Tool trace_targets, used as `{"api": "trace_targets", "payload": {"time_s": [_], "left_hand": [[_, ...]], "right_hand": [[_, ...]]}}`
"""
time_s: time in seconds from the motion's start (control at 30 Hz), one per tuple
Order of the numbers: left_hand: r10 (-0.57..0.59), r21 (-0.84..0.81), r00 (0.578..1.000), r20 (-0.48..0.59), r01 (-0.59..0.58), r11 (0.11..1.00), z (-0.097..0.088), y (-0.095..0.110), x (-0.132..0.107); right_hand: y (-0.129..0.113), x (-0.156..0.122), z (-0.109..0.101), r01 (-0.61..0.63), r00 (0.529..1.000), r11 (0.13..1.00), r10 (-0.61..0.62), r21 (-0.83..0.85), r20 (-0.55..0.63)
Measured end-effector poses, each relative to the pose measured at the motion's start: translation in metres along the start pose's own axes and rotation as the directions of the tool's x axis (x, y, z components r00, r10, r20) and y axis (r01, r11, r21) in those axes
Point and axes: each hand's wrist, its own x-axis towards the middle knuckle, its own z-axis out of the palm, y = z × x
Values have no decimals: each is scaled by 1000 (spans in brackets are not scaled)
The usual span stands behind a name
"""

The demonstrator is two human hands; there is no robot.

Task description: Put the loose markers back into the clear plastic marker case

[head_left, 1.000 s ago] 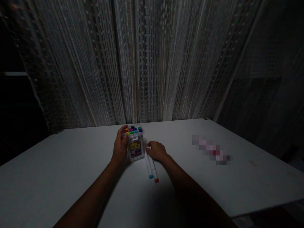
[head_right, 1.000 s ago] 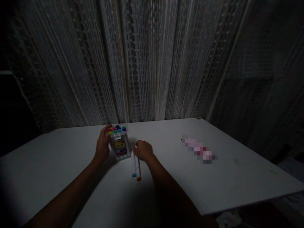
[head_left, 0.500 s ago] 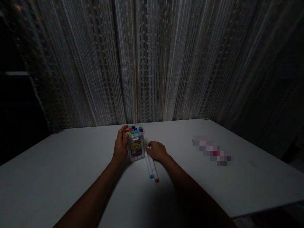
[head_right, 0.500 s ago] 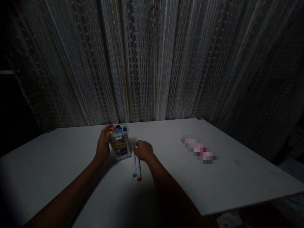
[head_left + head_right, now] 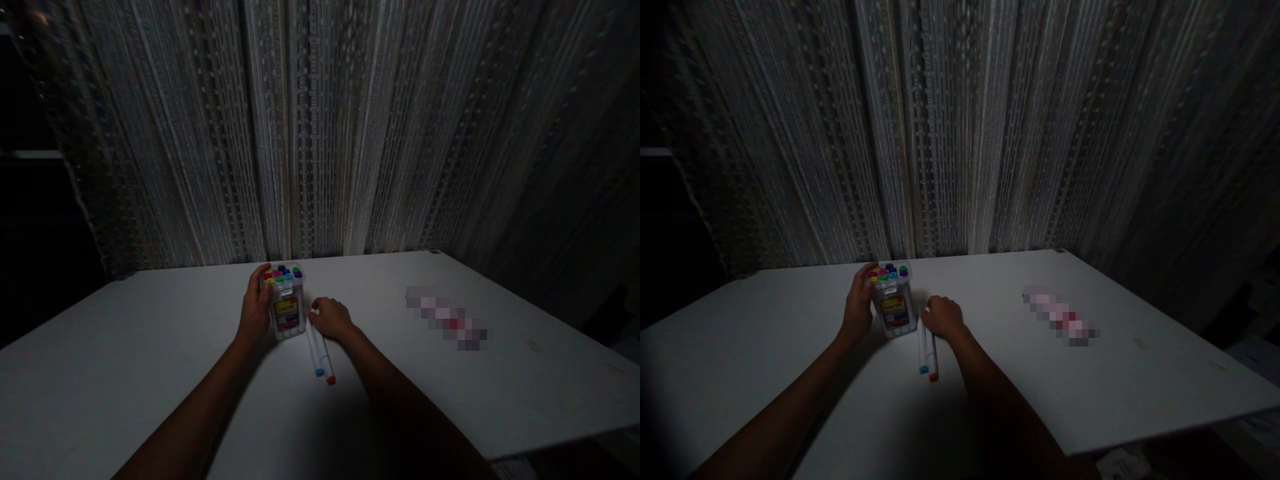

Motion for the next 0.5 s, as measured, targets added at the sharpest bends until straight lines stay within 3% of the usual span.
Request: {"api": "trace_targets", "payload": {"time_s": [0.5], "left_hand": [[-20,-27,1000,-6,20,999,1,3,-1]], "right_hand": [[0,0,1,9,1000,1000,-9,1,-11]]}}
